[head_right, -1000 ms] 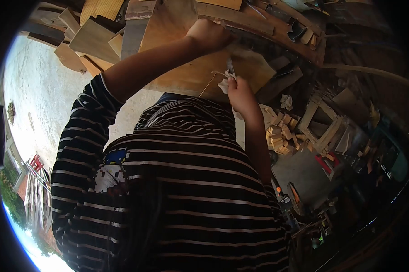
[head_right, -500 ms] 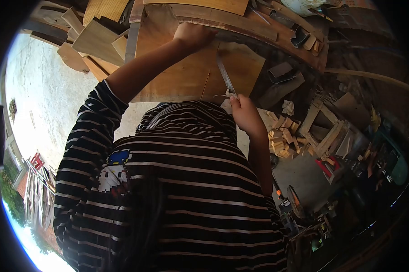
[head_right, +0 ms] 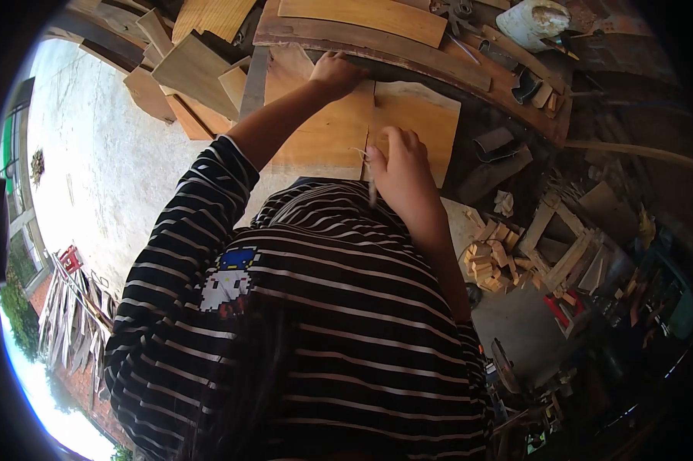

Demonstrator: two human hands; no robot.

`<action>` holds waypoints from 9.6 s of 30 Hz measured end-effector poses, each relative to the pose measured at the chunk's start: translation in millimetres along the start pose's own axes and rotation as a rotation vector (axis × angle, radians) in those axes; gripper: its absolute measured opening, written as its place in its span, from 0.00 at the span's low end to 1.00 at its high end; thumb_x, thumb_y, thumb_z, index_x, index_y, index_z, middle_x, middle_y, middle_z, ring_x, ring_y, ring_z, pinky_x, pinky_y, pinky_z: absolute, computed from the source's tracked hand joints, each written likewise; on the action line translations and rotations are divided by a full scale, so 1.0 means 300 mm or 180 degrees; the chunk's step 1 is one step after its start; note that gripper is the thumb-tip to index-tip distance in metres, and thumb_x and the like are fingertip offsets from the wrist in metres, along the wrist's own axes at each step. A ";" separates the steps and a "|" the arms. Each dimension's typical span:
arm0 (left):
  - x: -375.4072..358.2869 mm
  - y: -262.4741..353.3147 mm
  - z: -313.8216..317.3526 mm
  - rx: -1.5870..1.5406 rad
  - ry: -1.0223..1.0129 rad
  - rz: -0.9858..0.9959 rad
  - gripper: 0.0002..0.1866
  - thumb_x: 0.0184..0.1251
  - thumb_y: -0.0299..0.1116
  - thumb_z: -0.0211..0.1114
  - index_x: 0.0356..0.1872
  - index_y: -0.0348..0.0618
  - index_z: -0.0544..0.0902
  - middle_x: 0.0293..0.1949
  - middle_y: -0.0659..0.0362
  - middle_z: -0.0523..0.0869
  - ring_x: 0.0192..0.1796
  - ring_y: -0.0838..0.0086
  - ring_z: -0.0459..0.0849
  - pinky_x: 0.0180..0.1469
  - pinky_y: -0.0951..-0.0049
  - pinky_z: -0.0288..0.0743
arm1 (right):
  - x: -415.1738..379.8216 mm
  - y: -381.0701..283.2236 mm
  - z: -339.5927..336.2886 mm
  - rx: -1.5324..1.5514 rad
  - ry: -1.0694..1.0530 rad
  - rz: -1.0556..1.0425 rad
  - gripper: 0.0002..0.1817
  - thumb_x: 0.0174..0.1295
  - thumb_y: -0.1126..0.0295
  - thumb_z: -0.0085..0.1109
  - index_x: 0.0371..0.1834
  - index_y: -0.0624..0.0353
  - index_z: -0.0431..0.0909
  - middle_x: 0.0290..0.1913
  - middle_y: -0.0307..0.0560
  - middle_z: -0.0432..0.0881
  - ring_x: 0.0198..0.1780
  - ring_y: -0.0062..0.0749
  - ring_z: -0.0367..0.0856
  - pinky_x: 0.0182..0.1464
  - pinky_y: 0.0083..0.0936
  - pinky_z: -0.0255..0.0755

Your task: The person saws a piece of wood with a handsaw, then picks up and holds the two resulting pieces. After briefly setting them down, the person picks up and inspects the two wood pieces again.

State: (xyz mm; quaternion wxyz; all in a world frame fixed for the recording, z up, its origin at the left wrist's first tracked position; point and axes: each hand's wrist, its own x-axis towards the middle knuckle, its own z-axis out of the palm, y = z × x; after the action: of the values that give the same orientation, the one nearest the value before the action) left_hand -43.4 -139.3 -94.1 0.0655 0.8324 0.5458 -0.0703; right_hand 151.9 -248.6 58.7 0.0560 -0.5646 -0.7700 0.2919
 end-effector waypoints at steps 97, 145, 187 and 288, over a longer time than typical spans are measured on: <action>0.051 0.207 -0.318 -0.1022 -0.0684 0.0756 0.12 0.55 0.39 0.62 0.41 0.55 0.81 0.30 0.55 0.85 0.36 0.59 0.84 0.37 0.61 0.76 | -0.134 0.077 0.030 0.0333 -0.0345 0.1093 0.14 0.68 0.66 0.41 0.34 0.68 0.71 0.29 0.68 0.78 0.37 0.62 0.78 0.38 0.46 0.71; 0.046 0.248 -0.263 -0.1125 -0.0931 0.0025 0.16 0.61 0.44 0.56 0.44 0.49 0.81 0.42 0.53 0.85 0.46 0.60 0.84 0.47 0.61 0.77 | -0.152 0.180 0.089 0.0390 -0.0105 0.1199 0.13 0.68 0.65 0.41 0.38 0.66 0.70 0.29 0.66 0.79 0.37 0.62 0.79 0.39 0.47 0.73; 0.006 0.186 -0.177 -0.1283 -0.1127 -0.0437 0.17 0.62 0.43 0.53 0.49 0.54 0.79 0.47 0.56 0.83 0.50 0.62 0.82 0.47 0.62 0.77 | -0.196 0.156 0.040 0.0335 -0.0604 0.1207 0.13 0.67 0.64 0.44 0.35 0.65 0.72 0.29 0.65 0.79 0.37 0.61 0.79 0.37 0.46 0.72; -0.023 0.198 -0.204 -0.1424 -0.0800 -0.0568 0.23 0.69 0.53 0.42 0.48 0.57 0.82 0.45 0.51 0.84 0.48 0.55 0.82 0.51 0.58 0.75 | -0.276 0.138 -0.043 0.0101 -0.0600 0.1503 0.16 0.68 0.61 0.40 0.36 0.62 0.72 0.29 0.63 0.80 0.37 0.59 0.80 0.39 0.48 0.72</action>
State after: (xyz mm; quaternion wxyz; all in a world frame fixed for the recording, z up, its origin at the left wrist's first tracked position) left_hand 11.0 -157.8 -30.9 0.3085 0.7306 0.6066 -0.0563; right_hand 221.4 -310.5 68.4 -0.0769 -0.6982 -0.6139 0.3602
